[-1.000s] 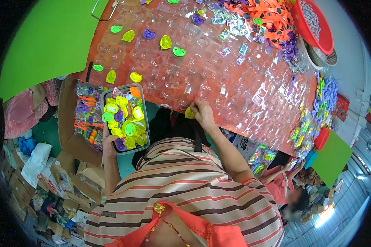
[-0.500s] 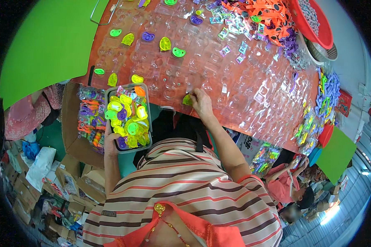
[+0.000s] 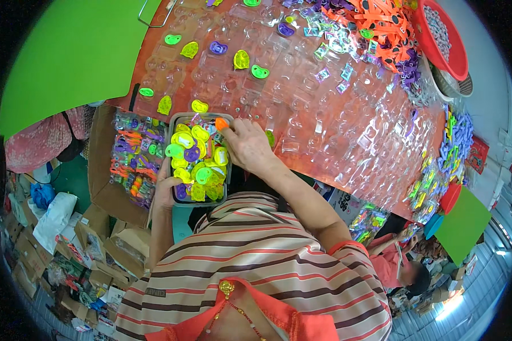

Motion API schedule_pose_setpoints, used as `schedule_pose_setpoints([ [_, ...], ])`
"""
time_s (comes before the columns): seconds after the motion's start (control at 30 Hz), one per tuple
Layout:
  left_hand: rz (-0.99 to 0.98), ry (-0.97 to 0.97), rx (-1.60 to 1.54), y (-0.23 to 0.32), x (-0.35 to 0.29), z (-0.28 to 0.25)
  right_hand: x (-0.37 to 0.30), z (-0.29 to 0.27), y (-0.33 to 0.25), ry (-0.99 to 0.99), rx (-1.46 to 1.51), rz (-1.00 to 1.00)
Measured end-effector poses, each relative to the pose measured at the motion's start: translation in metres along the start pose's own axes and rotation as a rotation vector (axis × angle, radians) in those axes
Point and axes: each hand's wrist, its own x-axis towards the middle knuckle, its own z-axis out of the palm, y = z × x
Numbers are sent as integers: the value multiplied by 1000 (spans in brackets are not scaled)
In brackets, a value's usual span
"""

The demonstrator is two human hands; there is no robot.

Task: Sorting and arranging colorful plastic toy components on a workbench.

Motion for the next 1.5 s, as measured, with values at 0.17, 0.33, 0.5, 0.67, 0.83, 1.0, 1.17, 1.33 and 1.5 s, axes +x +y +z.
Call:
schedule_pose_setpoints([
  [0.17,-29,-33,44,4,2,2,16,4,-1,-158,-338,-100],
  [0.33,-57,-62,56,4,-1,5,11,5,1,-286,-488,-81],
  [0.5,-70,-53,84,-4,-3,-3,-12,18,12,-197,-337,52],
  [0.67,-85,-26,89,-4,-5,-3,-23,29,9,-127,-235,58],
  [0.83,-60,-23,57,-2,-7,-4,-24,23,16,-195,-109,40],
  [1.0,-36,65,10,1,-15,-19,-11,-7,48,136,337,450],
  [1.17,11,66,-11,7,-22,-26,-6,-14,81,9,116,264],
  [1.33,21,56,5,7,-23,-28,-1,10,82,-282,-25,-33],
  [1.5,5,73,1,-3,-23,-32,13,13,49,-205,-185,-111],
])
